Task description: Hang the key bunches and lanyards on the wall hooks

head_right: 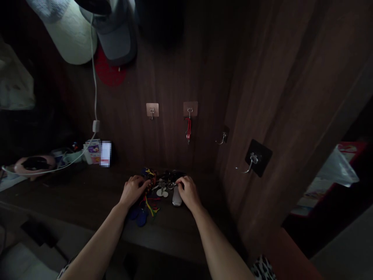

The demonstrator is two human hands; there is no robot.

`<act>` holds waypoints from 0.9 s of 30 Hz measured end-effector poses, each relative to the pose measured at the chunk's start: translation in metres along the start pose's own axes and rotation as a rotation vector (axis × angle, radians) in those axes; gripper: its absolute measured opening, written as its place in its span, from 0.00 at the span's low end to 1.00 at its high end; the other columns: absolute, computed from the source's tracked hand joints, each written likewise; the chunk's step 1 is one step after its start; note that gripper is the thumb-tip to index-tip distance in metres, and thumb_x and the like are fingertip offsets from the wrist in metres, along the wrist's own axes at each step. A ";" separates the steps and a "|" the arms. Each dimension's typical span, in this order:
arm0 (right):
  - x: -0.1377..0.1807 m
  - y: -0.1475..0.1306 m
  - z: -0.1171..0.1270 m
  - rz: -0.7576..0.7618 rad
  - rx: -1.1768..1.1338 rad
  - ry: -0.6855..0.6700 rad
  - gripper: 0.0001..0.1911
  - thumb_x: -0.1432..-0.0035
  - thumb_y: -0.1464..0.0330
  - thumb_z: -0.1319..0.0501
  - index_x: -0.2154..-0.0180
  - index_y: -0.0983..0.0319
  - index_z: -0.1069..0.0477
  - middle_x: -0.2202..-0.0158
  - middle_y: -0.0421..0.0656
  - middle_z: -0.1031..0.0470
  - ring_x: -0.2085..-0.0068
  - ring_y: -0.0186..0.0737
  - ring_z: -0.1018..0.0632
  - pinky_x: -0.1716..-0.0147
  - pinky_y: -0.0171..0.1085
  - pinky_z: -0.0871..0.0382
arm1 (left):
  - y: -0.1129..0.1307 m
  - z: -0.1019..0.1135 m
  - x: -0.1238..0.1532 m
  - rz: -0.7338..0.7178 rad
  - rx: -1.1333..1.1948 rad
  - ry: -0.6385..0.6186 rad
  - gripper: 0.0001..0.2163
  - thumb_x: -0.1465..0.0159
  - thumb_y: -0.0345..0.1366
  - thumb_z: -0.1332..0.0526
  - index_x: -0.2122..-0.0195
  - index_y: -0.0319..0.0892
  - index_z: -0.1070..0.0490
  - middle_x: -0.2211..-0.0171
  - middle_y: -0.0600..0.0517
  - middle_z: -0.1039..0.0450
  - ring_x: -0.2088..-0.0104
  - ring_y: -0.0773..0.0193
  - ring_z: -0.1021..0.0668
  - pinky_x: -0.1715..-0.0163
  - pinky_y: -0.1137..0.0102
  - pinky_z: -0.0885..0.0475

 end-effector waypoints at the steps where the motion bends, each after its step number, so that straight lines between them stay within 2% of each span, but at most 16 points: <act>1: 0.000 0.000 0.000 -0.002 0.001 0.003 0.11 0.49 0.75 0.48 0.73 0.58 0.30 0.69 0.42 0.28 0.62 0.42 0.28 0.60 0.40 0.35 | 0.004 -0.004 0.003 -0.013 -0.053 -0.029 0.17 0.44 0.52 0.44 0.74 0.45 0.25 0.62 0.47 0.28 0.56 0.52 0.30 0.56 0.60 0.38; 4: 0.001 0.002 0.001 -0.008 -0.005 0.015 0.11 0.50 0.76 0.48 0.73 0.58 0.30 0.70 0.41 0.28 0.63 0.41 0.28 0.60 0.40 0.35 | 0.009 -0.012 0.008 -0.025 -0.111 -0.067 0.16 0.49 0.53 0.39 0.71 0.46 0.25 0.58 0.48 0.31 0.54 0.51 0.32 0.56 0.59 0.38; 7: 0.001 0.003 0.001 -0.010 -0.008 0.021 0.10 0.50 0.76 0.47 0.73 0.58 0.30 0.70 0.41 0.28 0.63 0.41 0.28 0.60 0.40 0.36 | 0.006 -0.014 0.006 -0.032 -0.064 -0.062 0.11 0.49 0.47 0.37 0.71 0.46 0.25 0.57 0.49 0.31 0.54 0.52 0.31 0.56 0.59 0.37; 11: 0.000 -0.004 0.005 0.000 -0.034 0.040 0.11 0.49 0.75 0.48 0.72 0.58 0.30 0.69 0.42 0.28 0.62 0.42 0.27 0.59 0.40 0.36 | 0.007 0.003 0.002 -0.037 0.149 0.076 0.09 0.44 0.43 0.42 0.69 0.45 0.26 0.62 0.49 0.28 0.58 0.57 0.28 0.56 0.63 0.35; 13: -0.001 -0.012 0.007 0.004 -0.070 0.054 0.10 0.48 0.74 0.48 0.70 0.58 0.29 0.68 0.42 0.27 0.62 0.42 0.27 0.59 0.40 0.36 | 0.014 0.008 0.002 -0.055 0.284 0.098 0.10 0.43 0.43 0.43 0.67 0.45 0.27 0.64 0.50 0.27 0.60 0.59 0.26 0.56 0.65 0.34; 16: 0.000 -0.027 0.005 0.001 -0.162 0.042 0.09 0.46 0.71 0.48 0.68 0.57 0.29 0.68 0.41 0.25 0.63 0.41 0.26 0.60 0.39 0.35 | 0.024 0.002 0.005 -0.055 0.433 0.016 0.11 0.45 0.43 0.41 0.65 0.44 0.27 0.65 0.52 0.25 0.62 0.61 0.25 0.58 0.69 0.33; 20: 0.003 -0.043 -0.017 -0.049 -0.342 -0.087 0.11 0.42 0.64 0.48 0.67 0.57 0.27 0.69 0.40 0.24 0.65 0.40 0.24 0.64 0.36 0.34 | 0.033 -0.010 0.009 -0.047 0.474 -0.067 0.12 0.47 0.44 0.39 0.64 0.43 0.26 0.67 0.52 0.24 0.65 0.62 0.24 0.62 0.69 0.31; 24: 0.005 -0.035 -0.031 -0.171 -0.457 -0.107 0.12 0.46 0.59 0.43 0.70 0.60 0.27 0.71 0.40 0.24 0.68 0.39 0.25 0.68 0.34 0.34 | 0.047 -0.017 0.012 -0.121 0.474 -0.129 0.13 0.48 0.42 0.37 0.62 0.44 0.26 0.64 0.51 0.23 0.63 0.61 0.24 0.60 0.68 0.31; 27: 0.004 -0.021 -0.033 -0.262 -0.538 -0.070 0.11 0.50 0.59 0.40 0.70 0.61 0.29 0.73 0.40 0.25 0.69 0.38 0.25 0.69 0.34 0.34 | 0.060 -0.021 0.016 -0.204 0.494 -0.197 0.12 0.43 0.41 0.41 0.59 0.46 0.25 0.61 0.51 0.23 0.59 0.60 0.24 0.56 0.68 0.32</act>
Point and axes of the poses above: each hand's wrist, its own x-axis away from the middle knuckle, its own z-axis out of the back of the hand, y = z × x, the point moved 10 cm from there along -x, towards the middle knuckle
